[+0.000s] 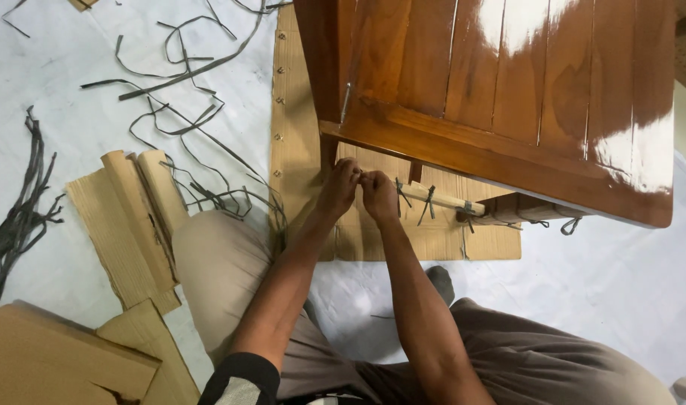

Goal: Wrapping the legs of a wooden chair with protective cardboard strips and securing them with ties.

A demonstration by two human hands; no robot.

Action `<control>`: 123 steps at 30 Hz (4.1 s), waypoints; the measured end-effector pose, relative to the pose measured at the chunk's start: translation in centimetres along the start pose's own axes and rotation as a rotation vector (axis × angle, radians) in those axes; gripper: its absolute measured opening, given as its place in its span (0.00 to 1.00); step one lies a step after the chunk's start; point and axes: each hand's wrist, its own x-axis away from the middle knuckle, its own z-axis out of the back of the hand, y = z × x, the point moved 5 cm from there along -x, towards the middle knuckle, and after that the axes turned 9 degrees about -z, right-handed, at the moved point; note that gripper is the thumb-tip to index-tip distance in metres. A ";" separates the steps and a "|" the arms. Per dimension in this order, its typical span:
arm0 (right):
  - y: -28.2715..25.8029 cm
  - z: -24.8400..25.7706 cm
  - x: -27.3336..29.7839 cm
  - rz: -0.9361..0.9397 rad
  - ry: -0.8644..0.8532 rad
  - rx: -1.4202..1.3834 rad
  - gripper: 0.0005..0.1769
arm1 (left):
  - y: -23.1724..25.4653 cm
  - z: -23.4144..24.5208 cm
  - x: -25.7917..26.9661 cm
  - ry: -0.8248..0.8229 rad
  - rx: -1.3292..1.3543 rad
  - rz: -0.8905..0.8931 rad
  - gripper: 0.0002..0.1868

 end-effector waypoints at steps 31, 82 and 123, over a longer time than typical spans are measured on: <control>-0.4 0.1 2.0 0.074 0.125 -0.091 0.08 | -0.5 -0.2 0.4 -0.016 0.045 0.022 0.10; 4.1 0.3 9.2 0.111 0.284 -0.266 0.17 | 2.2 0.4 -0.6 0.128 -0.173 0.054 0.09; -11.6 20.8 18.6 0.430 0.826 -0.659 0.33 | 18.3 14.5 -3.4 0.572 0.813 -0.234 0.23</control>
